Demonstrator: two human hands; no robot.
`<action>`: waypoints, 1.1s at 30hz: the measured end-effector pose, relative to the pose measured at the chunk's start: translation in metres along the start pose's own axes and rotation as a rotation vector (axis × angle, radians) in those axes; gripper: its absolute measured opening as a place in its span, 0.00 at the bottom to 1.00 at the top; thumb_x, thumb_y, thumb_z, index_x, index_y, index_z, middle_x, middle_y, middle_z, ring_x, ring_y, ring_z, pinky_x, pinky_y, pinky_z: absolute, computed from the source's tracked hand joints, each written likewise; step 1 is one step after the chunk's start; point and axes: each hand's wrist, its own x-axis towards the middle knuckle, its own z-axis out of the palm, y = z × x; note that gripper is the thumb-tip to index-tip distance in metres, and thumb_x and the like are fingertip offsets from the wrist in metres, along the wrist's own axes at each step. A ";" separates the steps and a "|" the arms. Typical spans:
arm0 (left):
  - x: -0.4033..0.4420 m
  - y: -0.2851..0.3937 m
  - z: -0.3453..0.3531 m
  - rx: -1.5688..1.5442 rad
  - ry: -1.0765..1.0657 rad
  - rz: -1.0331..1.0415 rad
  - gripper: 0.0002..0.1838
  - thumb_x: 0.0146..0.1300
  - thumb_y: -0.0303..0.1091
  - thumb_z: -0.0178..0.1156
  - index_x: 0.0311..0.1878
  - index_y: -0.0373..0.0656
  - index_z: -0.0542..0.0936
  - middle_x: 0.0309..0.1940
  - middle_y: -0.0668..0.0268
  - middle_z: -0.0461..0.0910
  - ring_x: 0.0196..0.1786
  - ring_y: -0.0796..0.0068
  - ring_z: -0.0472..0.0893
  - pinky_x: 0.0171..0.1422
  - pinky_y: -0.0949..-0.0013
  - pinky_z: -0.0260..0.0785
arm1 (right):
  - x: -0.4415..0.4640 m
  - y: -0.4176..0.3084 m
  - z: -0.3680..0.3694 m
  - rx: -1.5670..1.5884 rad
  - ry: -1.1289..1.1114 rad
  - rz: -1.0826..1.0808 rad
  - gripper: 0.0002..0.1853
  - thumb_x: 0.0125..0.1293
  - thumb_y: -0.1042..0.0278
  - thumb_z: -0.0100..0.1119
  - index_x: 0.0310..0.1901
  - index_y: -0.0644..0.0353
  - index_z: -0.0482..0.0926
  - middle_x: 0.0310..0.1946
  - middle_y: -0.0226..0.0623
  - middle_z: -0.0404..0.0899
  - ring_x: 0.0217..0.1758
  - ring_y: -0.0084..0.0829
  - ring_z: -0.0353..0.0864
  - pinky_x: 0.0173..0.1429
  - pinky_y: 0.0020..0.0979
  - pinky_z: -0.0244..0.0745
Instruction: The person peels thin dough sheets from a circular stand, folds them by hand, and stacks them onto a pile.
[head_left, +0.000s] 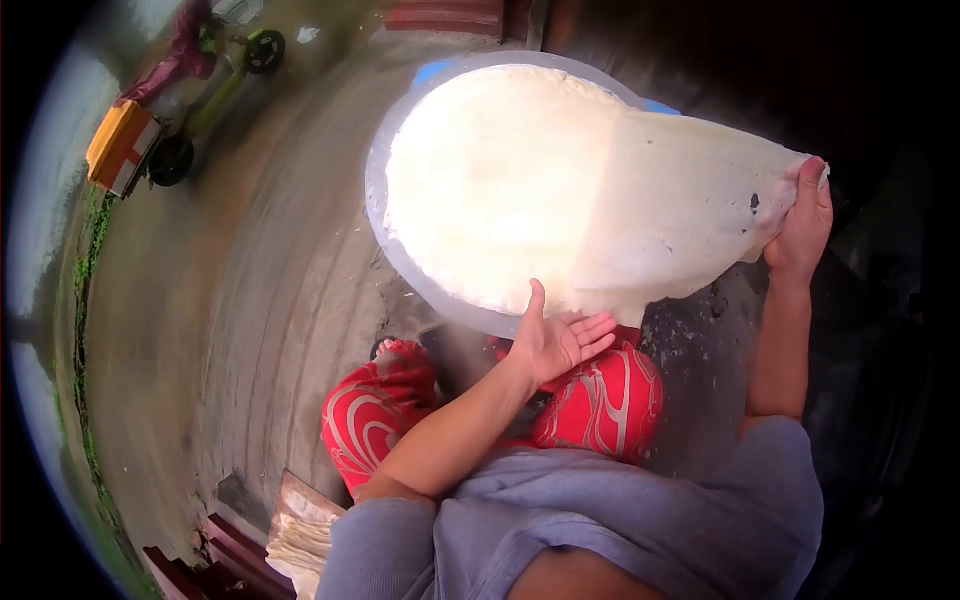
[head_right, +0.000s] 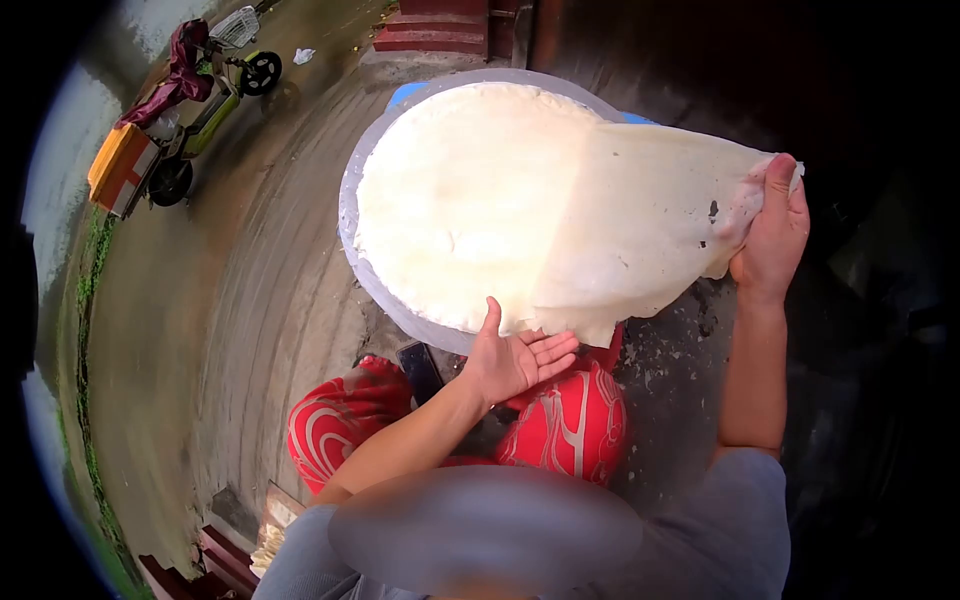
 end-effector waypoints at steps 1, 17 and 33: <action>0.012 -0.003 0.003 0.012 0.000 -0.012 0.54 0.59 0.74 0.44 0.66 0.27 0.54 0.61 0.45 0.65 0.60 0.55 0.73 0.65 0.54 0.67 | -0.006 -0.016 -0.008 0.011 0.086 -0.014 0.15 0.72 0.54 0.50 0.38 0.58 0.75 0.33 0.27 0.79 0.37 0.18 0.77 0.44 0.23 0.74; -0.019 0.030 0.129 0.442 -0.416 0.539 0.28 0.69 0.46 0.54 0.63 0.37 0.66 0.60 0.57 0.72 0.63 0.59 0.71 0.70 0.54 0.61 | 0.069 -0.130 -0.058 -0.010 0.162 0.017 0.21 0.73 0.52 0.47 0.54 0.62 0.72 0.50 0.39 0.78 0.54 0.35 0.78 0.57 0.39 0.76; -0.108 0.098 0.062 0.690 -0.075 1.282 0.26 0.66 0.40 0.57 0.63 0.37 0.67 0.63 0.59 0.70 0.65 0.61 0.69 0.70 0.53 0.59 | -0.006 0.058 -0.018 0.362 -0.130 0.544 0.21 0.74 0.54 0.46 0.59 0.60 0.69 0.56 0.36 0.75 0.59 0.31 0.75 0.62 0.37 0.70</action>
